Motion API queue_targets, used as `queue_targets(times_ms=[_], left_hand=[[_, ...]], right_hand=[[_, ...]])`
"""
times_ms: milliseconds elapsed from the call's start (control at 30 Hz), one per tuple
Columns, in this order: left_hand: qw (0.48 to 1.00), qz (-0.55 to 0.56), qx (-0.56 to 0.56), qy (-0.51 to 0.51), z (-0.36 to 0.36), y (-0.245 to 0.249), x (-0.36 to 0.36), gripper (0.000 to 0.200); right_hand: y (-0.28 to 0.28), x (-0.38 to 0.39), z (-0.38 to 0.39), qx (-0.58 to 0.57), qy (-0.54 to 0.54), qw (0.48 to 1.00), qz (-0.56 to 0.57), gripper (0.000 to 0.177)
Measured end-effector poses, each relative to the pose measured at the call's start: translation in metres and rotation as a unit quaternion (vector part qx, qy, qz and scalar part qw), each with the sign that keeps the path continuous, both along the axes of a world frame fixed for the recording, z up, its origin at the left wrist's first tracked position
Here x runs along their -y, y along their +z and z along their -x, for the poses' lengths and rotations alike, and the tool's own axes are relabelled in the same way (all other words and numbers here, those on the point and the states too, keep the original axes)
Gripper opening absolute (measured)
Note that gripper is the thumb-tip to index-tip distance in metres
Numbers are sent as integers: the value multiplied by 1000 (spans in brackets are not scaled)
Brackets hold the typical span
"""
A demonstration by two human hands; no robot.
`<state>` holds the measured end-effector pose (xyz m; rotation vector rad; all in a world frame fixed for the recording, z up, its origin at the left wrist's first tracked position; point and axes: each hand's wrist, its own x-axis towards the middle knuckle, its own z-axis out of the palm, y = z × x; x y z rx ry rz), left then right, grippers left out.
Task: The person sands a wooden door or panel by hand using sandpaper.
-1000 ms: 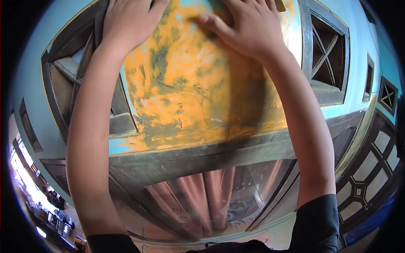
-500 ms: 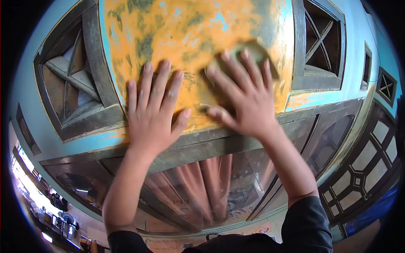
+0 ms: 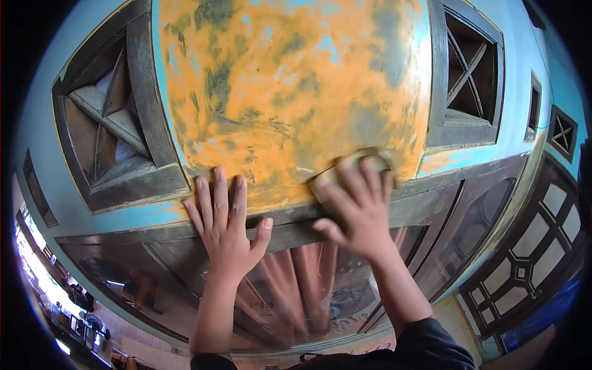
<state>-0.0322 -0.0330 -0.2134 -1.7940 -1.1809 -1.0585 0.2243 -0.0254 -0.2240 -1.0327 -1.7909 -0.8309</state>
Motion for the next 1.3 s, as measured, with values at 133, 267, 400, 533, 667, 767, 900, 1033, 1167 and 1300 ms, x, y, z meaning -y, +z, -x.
queue_targets(times_ms=[133, 267, 400, 533, 667, 767, 900, 1033, 1167, 1300], left_hand=[[1000, 5, -20, 13, 4, -5, 2, 72], [1000, 3, -2, -9, 2, -5, -1, 71], [999, -19, 23, -38, 6, -9, -4, 68], [998, -24, 39, -47, 3, -8, -4, 66], [999, -24, 11, -27, 6, -9, -4, 70], [997, -20, 42, -53, 4, -10, -5, 64], [997, -25, 37, -55, 6, -11, -6, 64], [998, -17, 31, -55, 8, -12, -5, 64], [997, -15, 34, -64, 8, -12, -6, 64], [997, -4, 25, -70, 12, -12, -4, 63]], right_hand=[[16, -2, -7, -123, -30, 992, -28, 64], [-9, -2, 16, 10, -1, 1000, -19, 62], [-1, -3, 8, -192, -45, 979, -46, 60], [-21, 0, 37, -45, 19, 999, -18, 64], [-20, -1, 0, -174, -43, 984, -14, 62], [-22, 0, 13, -159, -19, 987, -12, 66], [-35, 3, 17, -86, -16, 996, 7, 67], [-22, 1, -1, -159, -37, 987, -1, 73], [-36, 7, 30, -39, -32, 998, 34, 74], [-28, 2, 5, -147, -62, 987, 24, 74]])
